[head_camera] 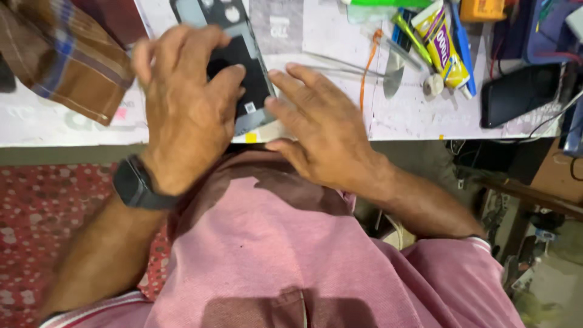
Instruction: The person uses a metal spudger to pry and separate the back cover of a smartphone from its internal frame. They work along the edges of the device, carefully lifting the casing to release adhesives or clips. The person occasionally rotates the phone to access different sides and inspects the separation progress.
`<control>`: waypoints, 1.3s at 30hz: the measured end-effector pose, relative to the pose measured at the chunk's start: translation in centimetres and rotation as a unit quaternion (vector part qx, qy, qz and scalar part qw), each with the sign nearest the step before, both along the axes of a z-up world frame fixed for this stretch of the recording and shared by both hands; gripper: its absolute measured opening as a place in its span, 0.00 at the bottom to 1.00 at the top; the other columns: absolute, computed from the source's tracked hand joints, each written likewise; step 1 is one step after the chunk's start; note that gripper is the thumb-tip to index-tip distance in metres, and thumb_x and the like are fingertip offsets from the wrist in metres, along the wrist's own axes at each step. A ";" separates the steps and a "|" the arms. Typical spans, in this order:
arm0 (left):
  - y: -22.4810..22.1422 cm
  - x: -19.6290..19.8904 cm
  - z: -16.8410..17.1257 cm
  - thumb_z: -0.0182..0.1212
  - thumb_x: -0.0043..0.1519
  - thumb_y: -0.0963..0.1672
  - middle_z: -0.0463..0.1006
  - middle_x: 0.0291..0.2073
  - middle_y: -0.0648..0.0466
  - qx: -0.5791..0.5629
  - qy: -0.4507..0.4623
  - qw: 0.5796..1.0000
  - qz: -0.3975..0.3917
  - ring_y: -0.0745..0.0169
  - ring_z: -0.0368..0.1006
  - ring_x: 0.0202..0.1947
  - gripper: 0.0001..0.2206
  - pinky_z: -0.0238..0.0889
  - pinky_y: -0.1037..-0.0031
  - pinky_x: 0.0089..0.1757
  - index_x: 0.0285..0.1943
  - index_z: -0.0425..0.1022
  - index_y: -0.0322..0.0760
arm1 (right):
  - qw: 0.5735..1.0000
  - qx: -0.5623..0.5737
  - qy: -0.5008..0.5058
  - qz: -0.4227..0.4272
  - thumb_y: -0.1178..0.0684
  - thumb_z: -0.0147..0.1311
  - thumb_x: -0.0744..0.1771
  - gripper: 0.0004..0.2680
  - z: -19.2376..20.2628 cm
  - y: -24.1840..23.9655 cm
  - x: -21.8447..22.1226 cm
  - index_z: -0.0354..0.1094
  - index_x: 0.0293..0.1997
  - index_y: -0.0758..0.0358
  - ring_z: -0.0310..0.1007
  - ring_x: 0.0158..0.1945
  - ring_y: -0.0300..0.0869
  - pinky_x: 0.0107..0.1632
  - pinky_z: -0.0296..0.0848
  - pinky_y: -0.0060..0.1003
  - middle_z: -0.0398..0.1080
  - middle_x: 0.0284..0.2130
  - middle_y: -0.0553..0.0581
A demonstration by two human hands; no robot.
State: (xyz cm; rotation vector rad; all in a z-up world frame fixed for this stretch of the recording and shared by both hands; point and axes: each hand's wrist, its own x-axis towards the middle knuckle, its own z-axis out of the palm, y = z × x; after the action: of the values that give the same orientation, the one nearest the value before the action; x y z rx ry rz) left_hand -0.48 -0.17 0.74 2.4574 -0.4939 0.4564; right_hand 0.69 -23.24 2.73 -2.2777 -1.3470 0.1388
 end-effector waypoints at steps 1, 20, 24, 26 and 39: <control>0.1 -0.2 0.3 0.68 0.60 0.38 0.74 0.57 0.49 0.009 0.020 1.000 0.004 0.47 0.63 0.62 0.08 0.48 0.50 0.59 0.47 0.82 0.35 | 0.999 -0.016 -0.005 -0.042 0.50 0.64 0.64 0.17 0.0 0.3 0.6 0.71 0.54 0.68 0.71 0.63 0.59 0.68 0.65 0.55 0.74 0.56 0.69; 0.1 1.5 -0.1 0.74 0.63 0.50 0.65 0.67 0.42 0.073 0.099 0.992 0.020 0.44 0.58 0.65 0.25 0.45 0.49 0.59 0.60 0.77 0.26 | 0.968 -0.156 -0.111 -0.159 0.56 0.62 0.71 0.08 -2.3 -4.0 6.0 0.72 0.54 0.66 0.64 0.50 0.51 0.53 0.62 0.51 0.69 0.49 0.59; 0.1 2.3 0.2 0.76 0.61 0.52 0.66 0.67 0.42 0.099 0.094 0.991 0.005 0.43 0.58 0.64 0.29 0.44 0.48 0.60 0.62 0.76 0.25 | 0.984 -0.080 -0.102 -0.119 0.58 0.60 0.71 0.05 -2.5 -4.8 7.1 0.70 0.50 0.64 0.71 0.44 0.49 0.45 0.68 0.47 0.71 0.43 0.56; 0.7 2.1 0.5 0.74 0.60 0.49 0.66 0.66 0.42 0.097 0.104 0.990 -0.018 0.43 0.58 0.65 0.27 0.44 0.48 0.60 0.61 0.76 0.25 | 0.990 -0.087 -0.053 -0.095 0.56 0.60 0.71 0.05 -1.9 -4.6 7.0 0.71 0.50 0.64 0.73 0.37 0.48 0.37 0.69 0.44 0.71 0.38 0.56; 0.7 2.0 -1.4 0.70 0.67 0.47 0.67 0.64 0.48 0.088 0.078 0.993 -0.017 0.47 0.57 0.63 0.19 0.44 0.51 0.63 0.65 0.78 0.36 | 0.985 -0.138 -0.088 -0.053 0.56 0.56 0.69 0.07 -1.5 -1.1 7.5 0.75 0.51 0.61 0.76 0.31 0.44 0.30 0.73 0.41 0.73 0.38 0.55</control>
State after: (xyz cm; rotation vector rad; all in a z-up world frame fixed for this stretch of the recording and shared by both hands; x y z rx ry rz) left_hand 1.52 0.50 -0.63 2.6222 -0.5301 0.2129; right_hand 8.20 -24.37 1.20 -2.6414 -1.3605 0.0941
